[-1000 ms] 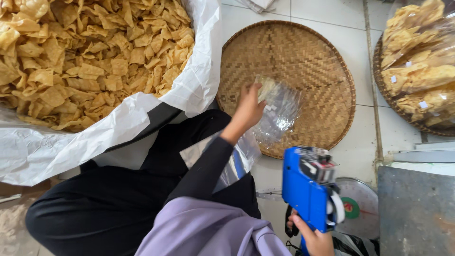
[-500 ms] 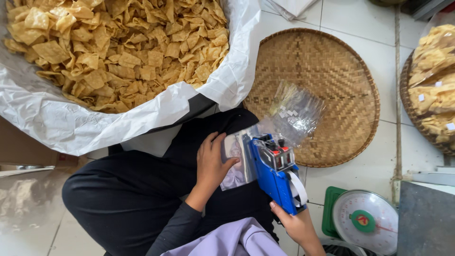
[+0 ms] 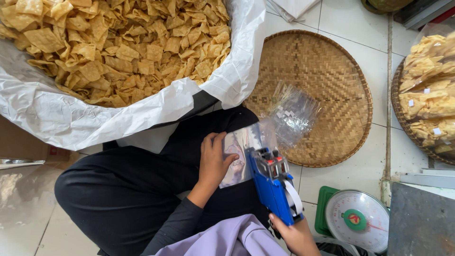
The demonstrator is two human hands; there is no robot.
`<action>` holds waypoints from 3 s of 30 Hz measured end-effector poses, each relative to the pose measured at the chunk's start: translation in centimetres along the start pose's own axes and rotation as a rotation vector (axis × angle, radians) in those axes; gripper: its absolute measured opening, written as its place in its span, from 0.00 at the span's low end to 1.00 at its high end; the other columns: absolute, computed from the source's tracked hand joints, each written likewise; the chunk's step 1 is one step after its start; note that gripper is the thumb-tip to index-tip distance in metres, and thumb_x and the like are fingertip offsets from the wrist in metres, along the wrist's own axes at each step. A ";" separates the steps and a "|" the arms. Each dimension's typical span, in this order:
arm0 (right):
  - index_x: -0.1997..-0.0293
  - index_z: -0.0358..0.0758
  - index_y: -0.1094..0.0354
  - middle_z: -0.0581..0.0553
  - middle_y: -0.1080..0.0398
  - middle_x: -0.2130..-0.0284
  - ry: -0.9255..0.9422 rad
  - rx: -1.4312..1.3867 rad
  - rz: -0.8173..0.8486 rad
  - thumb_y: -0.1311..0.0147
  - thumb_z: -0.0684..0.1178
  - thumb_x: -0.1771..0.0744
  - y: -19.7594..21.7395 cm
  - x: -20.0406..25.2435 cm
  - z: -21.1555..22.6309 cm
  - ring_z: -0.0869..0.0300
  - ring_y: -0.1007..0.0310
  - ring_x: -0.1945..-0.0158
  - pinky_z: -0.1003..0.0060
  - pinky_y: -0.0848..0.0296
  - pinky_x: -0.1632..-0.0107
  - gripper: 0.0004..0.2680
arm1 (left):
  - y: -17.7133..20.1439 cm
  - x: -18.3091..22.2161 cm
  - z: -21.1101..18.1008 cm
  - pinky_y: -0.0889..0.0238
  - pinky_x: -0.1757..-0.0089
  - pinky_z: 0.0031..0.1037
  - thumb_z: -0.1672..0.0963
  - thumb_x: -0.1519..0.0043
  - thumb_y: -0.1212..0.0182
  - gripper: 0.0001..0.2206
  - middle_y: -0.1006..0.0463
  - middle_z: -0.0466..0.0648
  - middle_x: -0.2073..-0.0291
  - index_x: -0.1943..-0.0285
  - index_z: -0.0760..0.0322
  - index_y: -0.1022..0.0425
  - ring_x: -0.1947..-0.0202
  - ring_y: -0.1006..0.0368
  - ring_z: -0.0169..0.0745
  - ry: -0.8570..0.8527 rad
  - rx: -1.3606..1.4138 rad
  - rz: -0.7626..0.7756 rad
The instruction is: The person picks up individual plastic bags from a tray and applies a label to each one using a blue handheld labeling gun.
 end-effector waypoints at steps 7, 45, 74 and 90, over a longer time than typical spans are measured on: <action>0.59 0.28 0.26 0.40 0.22 0.75 0.080 -0.306 0.056 0.35 0.41 0.39 1.2 1.5 -4.6 0.58 0.21 0.72 0.62 0.23 0.68 0.09 | 0.5 0.2 1.5 0.32 0.51 0.37 0.56 0.52 0.23 0.31 0.33 0.59 0.46 0.39 0.67 0.29 0.48 0.31 0.57 0.088 0.064 -0.002; 0.63 0.31 0.23 0.45 0.20 0.75 0.168 -0.296 -0.100 0.37 0.45 0.37 3.5 0.9 -1.2 0.61 0.21 0.70 0.66 0.25 0.66 0.07 | -5.7 -10.2 -7.7 0.38 0.40 0.43 0.55 0.41 0.29 0.28 0.30 0.58 0.38 0.32 0.64 0.34 0.36 0.33 0.62 -0.343 0.137 0.158; 0.61 0.28 0.24 0.41 0.21 0.74 0.024 -0.320 0.082 0.36 0.44 0.38 1.7 1.3 -5.3 0.59 0.21 0.73 0.64 0.24 0.68 0.09 | 0.1 -0.2 -0.7 0.49 0.37 0.56 0.53 0.56 0.21 0.36 0.31 0.58 0.47 0.37 0.65 0.31 0.43 0.34 0.60 -0.084 -0.110 0.014; 0.54 0.24 0.28 0.37 0.23 0.69 0.229 -0.529 -0.073 0.43 0.40 0.35 6.1 0.8 -1.9 0.54 0.21 0.67 0.59 0.21 0.63 0.09 | 5.4 -0.2 -2.3 0.25 0.66 0.27 0.62 0.38 0.36 0.07 0.17 0.51 0.67 0.52 0.67 0.21 0.65 0.17 0.43 -0.142 -0.008 -0.223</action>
Point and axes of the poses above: each hand's wrist, its own x-axis away from the middle knuckle, its own y-axis out of the back of the hand, z = x × y, the point moved 10 cm from there along -x, towards the middle knuckle
